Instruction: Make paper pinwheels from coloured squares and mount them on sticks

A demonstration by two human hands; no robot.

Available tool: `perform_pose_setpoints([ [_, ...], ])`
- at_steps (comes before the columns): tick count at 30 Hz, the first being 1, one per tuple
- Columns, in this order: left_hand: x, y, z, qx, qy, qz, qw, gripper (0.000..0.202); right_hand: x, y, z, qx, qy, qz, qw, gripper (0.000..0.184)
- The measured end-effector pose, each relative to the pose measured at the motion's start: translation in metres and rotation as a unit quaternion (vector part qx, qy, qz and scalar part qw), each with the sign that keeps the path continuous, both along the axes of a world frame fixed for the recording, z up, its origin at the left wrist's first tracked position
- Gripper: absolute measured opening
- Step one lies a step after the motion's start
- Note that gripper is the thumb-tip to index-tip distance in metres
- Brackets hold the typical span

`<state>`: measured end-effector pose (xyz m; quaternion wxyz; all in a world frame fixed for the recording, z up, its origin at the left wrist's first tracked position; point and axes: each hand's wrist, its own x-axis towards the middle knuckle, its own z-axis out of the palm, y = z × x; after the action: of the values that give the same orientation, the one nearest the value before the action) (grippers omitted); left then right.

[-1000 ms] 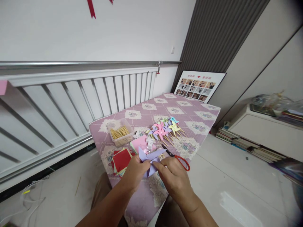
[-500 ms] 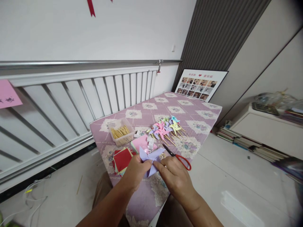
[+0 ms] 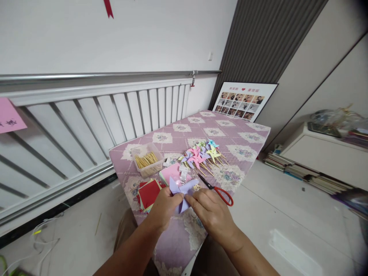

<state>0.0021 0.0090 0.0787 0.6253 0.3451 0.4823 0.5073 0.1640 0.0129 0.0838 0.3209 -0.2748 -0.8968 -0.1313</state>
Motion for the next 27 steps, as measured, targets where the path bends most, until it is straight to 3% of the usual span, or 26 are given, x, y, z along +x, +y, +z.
perform_pose_setpoints([
  [10,-0.005,0.003,-0.01,-0.009,0.006,-0.025,1.0,0.022,-0.002,0.004,-0.003,0.006,-0.035,-0.001,0.999,0.027],
  [16,-0.004,0.006,-0.015,-0.011,0.051,-0.009,0.999,0.021,-0.001,0.003,-0.009,-0.039,-0.025,0.001,0.999,0.028],
  [19,-0.004,0.007,-0.021,-0.011,0.062,0.002,0.998,0.019,-0.001,0.001,-0.013,-0.071,0.021,-0.003,0.997,0.027],
  [21,-0.005,0.007,-0.027,-0.015,0.065,0.013,0.998,0.02,-0.001,0.001,-0.016,-0.117,0.108,-0.021,0.987,0.023],
  [23,-0.006,0.007,-0.032,-0.022,0.074,0.023,0.997,0.02,-0.001,0.001,-0.021,-0.205,0.239,-0.073,0.946,0.017],
  [25,-0.006,0.006,-0.035,-0.025,0.086,0.029,0.996,0.021,-0.002,0.004,-0.027,-0.325,0.361,-0.116,0.866,0.022],
  [27,-0.006,0.004,-0.037,-0.022,0.098,0.028,0.995,0.022,-0.005,0.007,-0.033,-0.457,0.415,-0.104,0.78,0.028],
])
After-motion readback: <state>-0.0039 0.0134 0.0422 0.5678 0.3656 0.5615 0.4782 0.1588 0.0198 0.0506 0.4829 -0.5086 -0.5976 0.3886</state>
